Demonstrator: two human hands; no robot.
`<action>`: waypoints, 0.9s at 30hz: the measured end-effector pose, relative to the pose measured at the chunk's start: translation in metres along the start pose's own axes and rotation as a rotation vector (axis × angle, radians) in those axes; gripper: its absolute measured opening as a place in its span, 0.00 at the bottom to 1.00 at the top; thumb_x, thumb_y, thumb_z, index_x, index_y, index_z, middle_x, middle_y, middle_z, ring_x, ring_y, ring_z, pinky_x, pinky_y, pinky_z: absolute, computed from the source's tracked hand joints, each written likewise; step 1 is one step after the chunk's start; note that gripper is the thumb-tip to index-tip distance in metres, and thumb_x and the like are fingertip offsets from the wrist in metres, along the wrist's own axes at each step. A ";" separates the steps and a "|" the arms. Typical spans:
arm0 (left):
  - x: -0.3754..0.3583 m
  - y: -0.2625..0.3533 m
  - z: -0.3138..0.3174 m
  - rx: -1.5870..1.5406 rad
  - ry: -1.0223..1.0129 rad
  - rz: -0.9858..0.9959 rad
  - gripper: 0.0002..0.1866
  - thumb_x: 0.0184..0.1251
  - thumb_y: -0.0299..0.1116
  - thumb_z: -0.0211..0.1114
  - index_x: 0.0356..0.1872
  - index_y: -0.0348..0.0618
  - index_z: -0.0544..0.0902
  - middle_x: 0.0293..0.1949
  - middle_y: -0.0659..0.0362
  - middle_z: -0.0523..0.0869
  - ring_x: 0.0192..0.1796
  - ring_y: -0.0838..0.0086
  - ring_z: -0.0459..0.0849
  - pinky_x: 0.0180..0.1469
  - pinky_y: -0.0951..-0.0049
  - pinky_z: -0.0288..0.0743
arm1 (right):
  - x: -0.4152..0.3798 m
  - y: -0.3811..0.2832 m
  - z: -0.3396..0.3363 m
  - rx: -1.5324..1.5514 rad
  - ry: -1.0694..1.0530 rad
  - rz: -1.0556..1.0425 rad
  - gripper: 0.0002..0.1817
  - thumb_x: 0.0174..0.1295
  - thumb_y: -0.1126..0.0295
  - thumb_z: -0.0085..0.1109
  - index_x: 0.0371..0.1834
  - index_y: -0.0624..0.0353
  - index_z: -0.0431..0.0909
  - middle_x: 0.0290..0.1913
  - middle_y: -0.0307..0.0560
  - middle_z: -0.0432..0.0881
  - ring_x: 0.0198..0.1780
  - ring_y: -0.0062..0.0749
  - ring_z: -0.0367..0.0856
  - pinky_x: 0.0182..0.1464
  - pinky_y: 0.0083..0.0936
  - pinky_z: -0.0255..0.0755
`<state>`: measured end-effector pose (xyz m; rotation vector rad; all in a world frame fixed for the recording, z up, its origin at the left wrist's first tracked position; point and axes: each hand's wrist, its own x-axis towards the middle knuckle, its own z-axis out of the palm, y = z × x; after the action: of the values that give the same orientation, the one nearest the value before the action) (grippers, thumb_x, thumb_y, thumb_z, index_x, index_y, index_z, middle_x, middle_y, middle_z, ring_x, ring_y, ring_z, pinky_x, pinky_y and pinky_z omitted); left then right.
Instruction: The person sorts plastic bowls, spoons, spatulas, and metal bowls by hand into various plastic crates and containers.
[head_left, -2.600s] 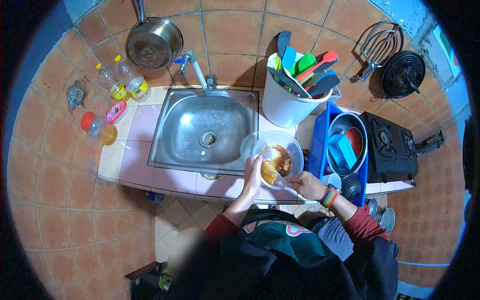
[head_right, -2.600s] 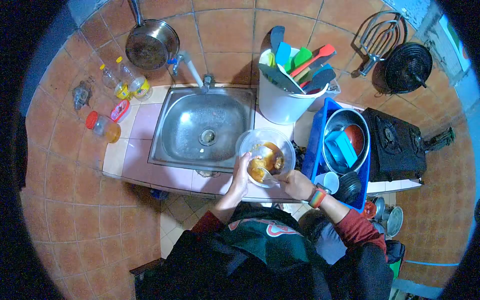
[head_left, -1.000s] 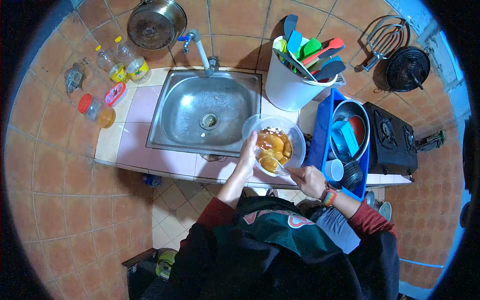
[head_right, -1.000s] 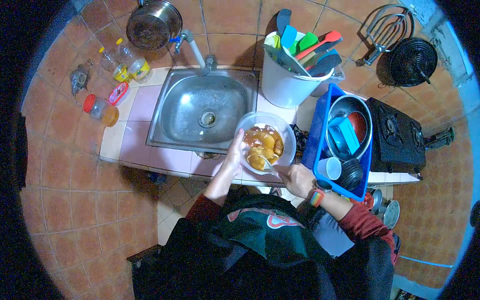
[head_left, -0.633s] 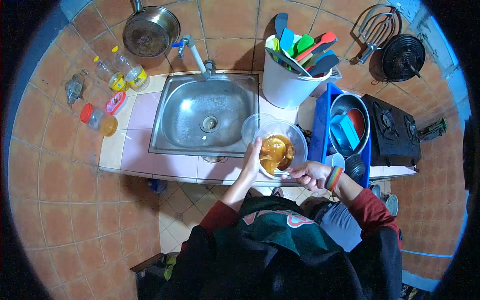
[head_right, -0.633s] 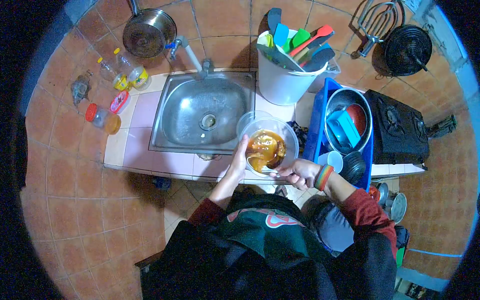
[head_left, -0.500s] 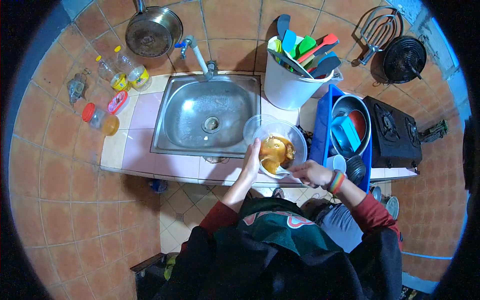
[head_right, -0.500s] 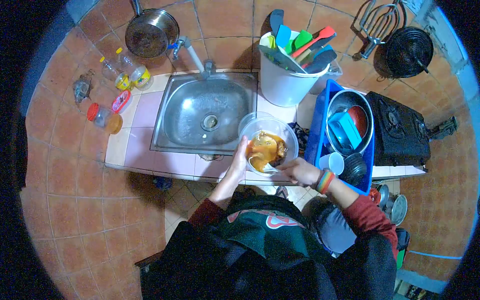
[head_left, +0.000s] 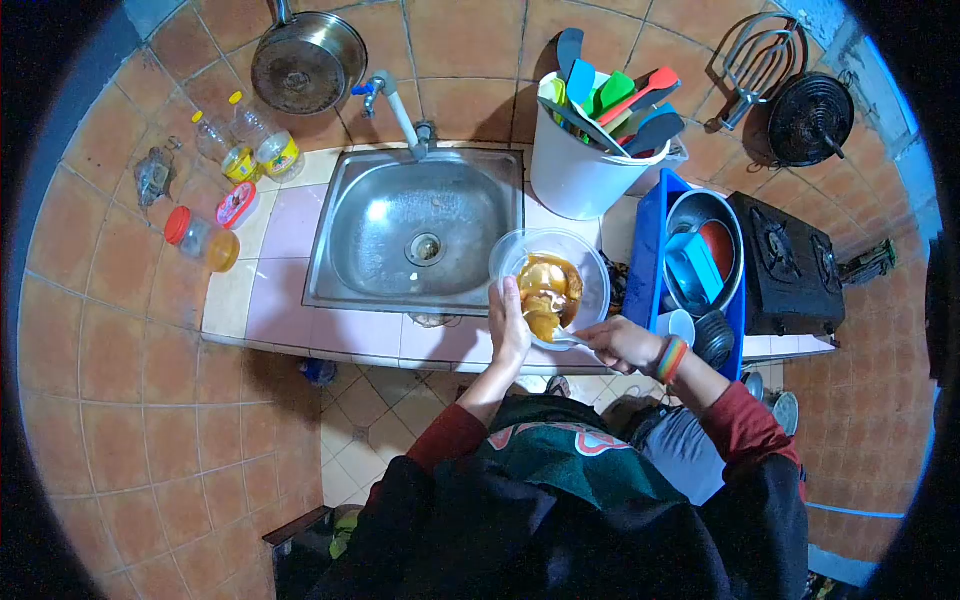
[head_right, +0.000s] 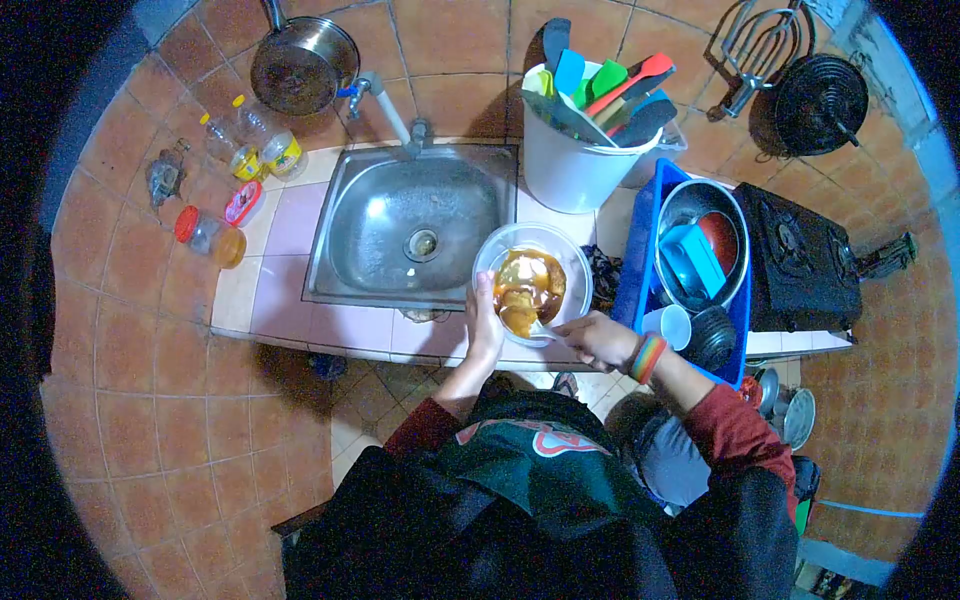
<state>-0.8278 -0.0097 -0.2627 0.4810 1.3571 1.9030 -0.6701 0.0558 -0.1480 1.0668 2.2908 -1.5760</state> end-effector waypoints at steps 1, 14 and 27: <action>-0.001 0.000 -0.001 0.058 -0.039 0.027 0.30 0.67 0.57 0.38 0.50 0.35 0.67 0.45 0.46 0.73 0.49 0.59 0.72 0.53 0.65 0.62 | -0.003 -0.011 -0.006 0.312 -0.193 0.489 0.19 0.61 0.66 0.43 0.55 0.49 0.70 0.10 0.34 0.64 0.10 0.17 0.61 0.09 0.20 0.55; 0.005 0.027 -0.003 0.055 -0.280 -0.071 0.32 0.68 0.55 0.38 0.59 0.36 0.60 0.56 0.49 0.67 0.60 0.66 0.63 0.61 0.71 0.53 | -0.035 -0.068 0.016 -1.176 0.378 -0.149 0.19 0.51 0.70 0.48 0.49 0.52 0.73 0.20 0.46 0.77 0.21 0.36 0.78 0.22 0.32 0.72; 0.021 0.041 0.002 -0.094 -0.407 -0.093 0.32 0.67 0.56 0.41 0.61 0.38 0.59 0.58 0.52 0.65 0.61 0.71 0.62 0.63 0.72 0.52 | -0.039 -0.075 -0.020 -0.943 0.454 -0.279 0.14 0.53 0.69 0.51 0.44 0.56 0.74 0.16 0.52 0.74 0.21 0.47 0.76 0.24 0.37 0.69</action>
<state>-0.8540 0.0000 -0.2268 0.7008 1.0020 1.6718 -0.6842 0.0411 -0.0642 0.8877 3.0221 -0.1314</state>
